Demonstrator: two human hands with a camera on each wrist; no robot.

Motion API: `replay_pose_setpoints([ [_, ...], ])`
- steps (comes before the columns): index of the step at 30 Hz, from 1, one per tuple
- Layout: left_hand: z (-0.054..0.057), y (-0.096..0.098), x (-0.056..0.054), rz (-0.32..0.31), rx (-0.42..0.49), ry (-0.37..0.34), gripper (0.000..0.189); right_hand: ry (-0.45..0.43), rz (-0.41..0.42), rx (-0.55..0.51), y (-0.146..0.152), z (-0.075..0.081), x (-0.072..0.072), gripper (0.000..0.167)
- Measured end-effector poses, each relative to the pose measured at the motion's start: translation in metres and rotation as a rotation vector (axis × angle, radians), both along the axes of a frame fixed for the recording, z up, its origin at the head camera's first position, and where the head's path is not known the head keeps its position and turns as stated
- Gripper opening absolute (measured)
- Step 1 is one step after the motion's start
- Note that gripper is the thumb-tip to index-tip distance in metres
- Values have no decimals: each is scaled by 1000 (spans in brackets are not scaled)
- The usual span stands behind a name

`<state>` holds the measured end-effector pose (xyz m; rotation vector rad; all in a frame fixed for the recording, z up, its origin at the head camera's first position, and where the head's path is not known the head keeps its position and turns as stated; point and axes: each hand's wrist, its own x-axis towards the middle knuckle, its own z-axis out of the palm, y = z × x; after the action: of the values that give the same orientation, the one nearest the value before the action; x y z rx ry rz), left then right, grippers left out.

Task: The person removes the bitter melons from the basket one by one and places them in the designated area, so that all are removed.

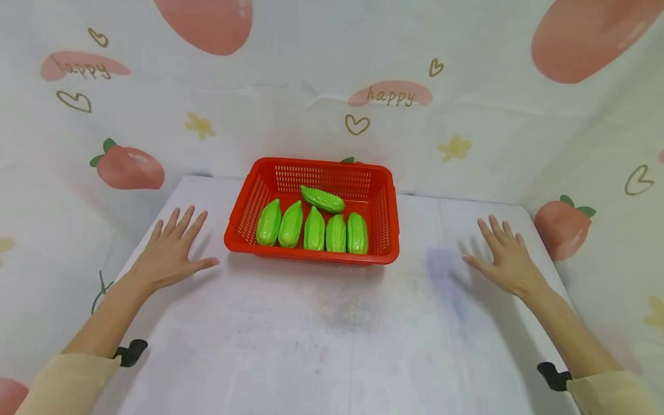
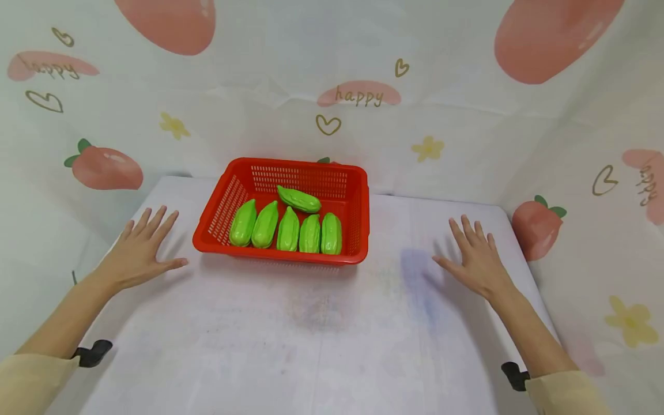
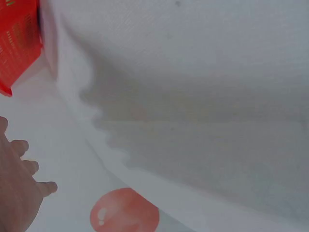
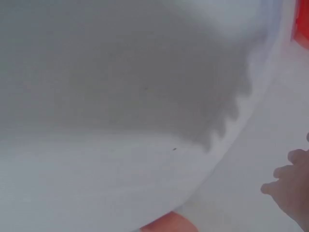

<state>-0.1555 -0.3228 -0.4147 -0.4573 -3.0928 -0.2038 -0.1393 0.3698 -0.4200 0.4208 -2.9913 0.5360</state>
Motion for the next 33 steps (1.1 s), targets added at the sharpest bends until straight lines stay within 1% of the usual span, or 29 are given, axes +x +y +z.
replay_pose_setpoints([
  [3,2,2,-2,-8,30,-5,117,17,14,-22,-6,5,-2,88],
  [9,6,6,-5,-26,106,-18,122,25,62,-89,-22,9,-7,89],
  [12,9,11,-8,-50,144,-23,121,27,65,-110,-28,11,-10,89],
  [15,13,15,-11,-60,164,-34,120,40,57,-113,-34,14,-13,89],
  [19,17,20,-15,-42,205,-70,120,70,62,-116,-42,18,-17,89],
  [22,19,23,-17,-23,245,-114,119,94,83,-123,-48,20,-19,88],
  [25,20,26,-18,-20,285,-156,117,102,101,-138,-55,22,-20,87],
  [28,21,29,-20,-40,328,-171,114,105,114,-156,-62,24,-21,87],
  [33,21,36,-28,-66,397,-183,111,111,139,-191,-74,27,-23,88],
])
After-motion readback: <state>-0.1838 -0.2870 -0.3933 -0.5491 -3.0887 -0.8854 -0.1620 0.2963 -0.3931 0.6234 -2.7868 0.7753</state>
